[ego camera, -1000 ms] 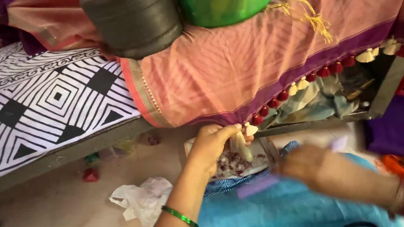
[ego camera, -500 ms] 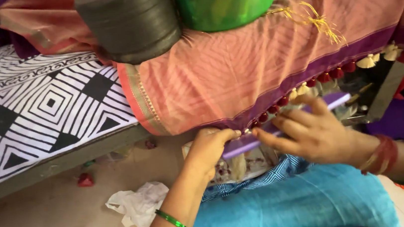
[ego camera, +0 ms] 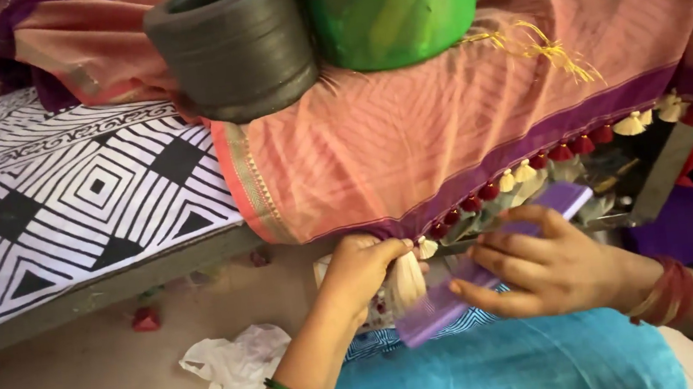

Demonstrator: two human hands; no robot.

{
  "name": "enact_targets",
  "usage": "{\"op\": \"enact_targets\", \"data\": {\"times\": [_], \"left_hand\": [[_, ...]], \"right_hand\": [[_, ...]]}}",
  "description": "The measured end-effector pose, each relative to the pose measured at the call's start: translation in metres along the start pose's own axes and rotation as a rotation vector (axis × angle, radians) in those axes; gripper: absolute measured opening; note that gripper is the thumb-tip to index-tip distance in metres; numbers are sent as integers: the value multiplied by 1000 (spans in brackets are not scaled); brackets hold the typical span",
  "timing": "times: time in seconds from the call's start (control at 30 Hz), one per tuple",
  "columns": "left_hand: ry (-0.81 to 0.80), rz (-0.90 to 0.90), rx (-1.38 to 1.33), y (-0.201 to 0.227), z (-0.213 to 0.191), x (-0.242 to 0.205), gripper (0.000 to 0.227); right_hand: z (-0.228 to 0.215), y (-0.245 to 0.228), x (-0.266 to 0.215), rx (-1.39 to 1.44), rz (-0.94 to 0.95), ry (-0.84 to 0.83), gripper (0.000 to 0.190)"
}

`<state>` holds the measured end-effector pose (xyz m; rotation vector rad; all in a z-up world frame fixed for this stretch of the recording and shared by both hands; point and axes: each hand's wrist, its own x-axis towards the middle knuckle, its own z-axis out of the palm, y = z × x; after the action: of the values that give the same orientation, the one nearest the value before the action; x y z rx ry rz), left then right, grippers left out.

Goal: Attaching tassels to the border of a saree by hand.

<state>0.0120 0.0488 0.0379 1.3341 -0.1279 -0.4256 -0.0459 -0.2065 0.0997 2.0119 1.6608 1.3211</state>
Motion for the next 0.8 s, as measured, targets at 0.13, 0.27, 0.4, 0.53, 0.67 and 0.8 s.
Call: {"op": "enact_targets", "data": {"times": [0.13,0.27,0.4,0.53,0.67,0.8], "left_hand": [[121,53,197,-9,2,4,23],[126,73,255,-19,-9,12,25],[18,48,31,-9,4,-3,22],[93,264,113,-33,18,-14,32],[329,399,291,-66,34,-26,29],[313,458,163,-88,38,-29,29]], "right_hand": [[-2,-1,4,-82,180,-126,52],[7,-13,-4,-6,129,-137,55],[-1,-53,-25,-13,99,-46,52],[29,-112,-60,721,207,-824,51],[60,-126,-84,1094,774,-548,32],[73,-97,-47,1224,1365,-125,31]]}}
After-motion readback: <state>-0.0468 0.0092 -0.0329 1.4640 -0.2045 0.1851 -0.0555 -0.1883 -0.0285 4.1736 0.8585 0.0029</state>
